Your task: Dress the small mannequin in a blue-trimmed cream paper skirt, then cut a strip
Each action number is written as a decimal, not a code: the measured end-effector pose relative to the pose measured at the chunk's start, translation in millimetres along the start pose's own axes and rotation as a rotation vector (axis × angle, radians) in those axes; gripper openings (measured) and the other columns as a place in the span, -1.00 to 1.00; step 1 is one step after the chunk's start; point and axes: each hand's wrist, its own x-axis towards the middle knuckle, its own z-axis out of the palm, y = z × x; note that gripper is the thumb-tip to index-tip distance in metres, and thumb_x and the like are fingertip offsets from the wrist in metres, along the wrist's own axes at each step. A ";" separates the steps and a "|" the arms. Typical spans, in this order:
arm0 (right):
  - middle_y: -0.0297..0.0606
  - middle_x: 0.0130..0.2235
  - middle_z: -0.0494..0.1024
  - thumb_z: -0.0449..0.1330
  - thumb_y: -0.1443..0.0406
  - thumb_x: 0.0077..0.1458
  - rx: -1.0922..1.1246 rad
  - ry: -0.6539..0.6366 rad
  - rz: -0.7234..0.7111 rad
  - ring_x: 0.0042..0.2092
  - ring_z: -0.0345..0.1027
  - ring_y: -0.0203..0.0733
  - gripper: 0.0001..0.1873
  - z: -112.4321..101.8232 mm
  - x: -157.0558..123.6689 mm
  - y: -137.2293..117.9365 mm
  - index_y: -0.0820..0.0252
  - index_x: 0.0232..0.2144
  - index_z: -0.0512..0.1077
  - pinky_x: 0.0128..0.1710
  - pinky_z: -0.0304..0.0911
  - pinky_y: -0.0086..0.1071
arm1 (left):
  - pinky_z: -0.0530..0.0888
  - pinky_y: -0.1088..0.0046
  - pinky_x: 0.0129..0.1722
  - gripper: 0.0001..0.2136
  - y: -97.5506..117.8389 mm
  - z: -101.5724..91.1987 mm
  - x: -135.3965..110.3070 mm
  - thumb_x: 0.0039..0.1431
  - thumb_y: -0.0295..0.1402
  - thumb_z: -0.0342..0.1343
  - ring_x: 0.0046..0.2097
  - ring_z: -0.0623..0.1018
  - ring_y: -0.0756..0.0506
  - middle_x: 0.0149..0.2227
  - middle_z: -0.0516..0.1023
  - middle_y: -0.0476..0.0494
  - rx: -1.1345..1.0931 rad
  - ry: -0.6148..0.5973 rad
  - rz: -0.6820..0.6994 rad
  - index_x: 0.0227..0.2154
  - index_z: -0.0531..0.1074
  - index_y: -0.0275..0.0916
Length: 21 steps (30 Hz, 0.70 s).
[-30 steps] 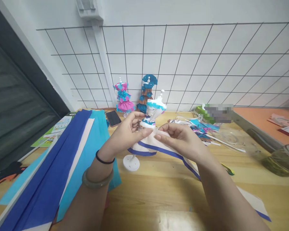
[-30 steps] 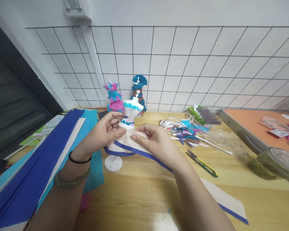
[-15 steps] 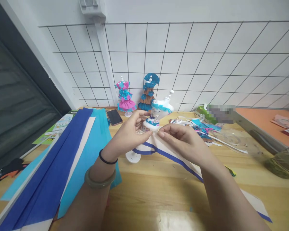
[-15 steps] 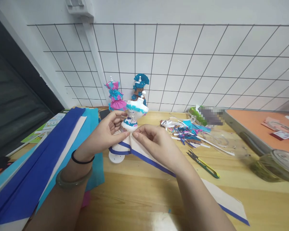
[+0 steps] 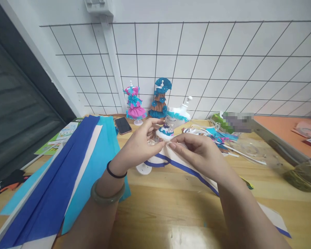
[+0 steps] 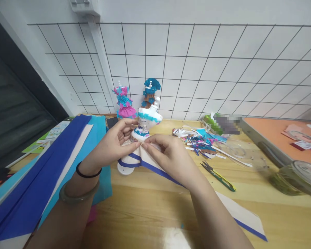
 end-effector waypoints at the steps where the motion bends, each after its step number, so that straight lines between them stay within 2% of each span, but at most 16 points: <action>1: -0.35 -0.43 0.51 0.11 0.18 0.15 -0.008 0.007 0.011 -0.44 0.26 -0.33 -0.78 0.2 -0.1 1.0 0.16 -0.37 0.49 -0.47 0.16 -0.47 | 0.30 0.22 0.16 -0.60 0.0 0.2 0.0 0.05 -0.49 0.14 0.15 0.35 -0.15 0.10 0.34 -0.18 -0.005 0.003 0.001 -0.03 0.23 -0.17; 8: -0.40 -0.56 0.37 0.17 0.10 0.08 -0.071 0.116 0.075 -0.53 0.11 -0.38 -0.73 3.3 -0.6 4.2 0.19 -0.43 0.44 -0.58 0.03 -0.50 | 0.34 0.27 0.13 -0.60 0.4 1.6 0.2 0.06 -0.51 0.13 0.10 0.40 -0.12 0.03 0.39 -0.17 -0.021 0.001 0.011 -0.03 0.22 -0.18; 13: -0.41 -0.60 0.29 0.17 0.07 0.07 -0.117 0.123 0.089 -0.55 0.05 -0.37 -0.69 3.3 -0.1 4.0 0.21 -0.44 0.44 -0.60 -0.01 -0.49 | 0.32 0.28 0.14 -0.59 4.2 2.5 -1.0 0.05 -0.52 0.12 0.12 0.38 -0.13 0.07 0.37 -0.17 -0.017 -0.015 -0.003 -0.02 0.23 -0.19; 21: -0.32 -0.51 0.41 0.14 0.06 0.09 -0.096 0.085 0.078 -0.51 0.14 -0.33 -0.67 -4.3 -0.2 5.5 0.21 -0.42 0.46 -0.57 0.06 -0.46 | 0.32 0.27 0.11 -0.62 0.7 0.5 -0.1 0.07 -0.45 0.15 0.09 0.41 -0.14 0.01 0.41 -0.18 -0.053 0.005 -0.005 -0.04 0.24 -0.18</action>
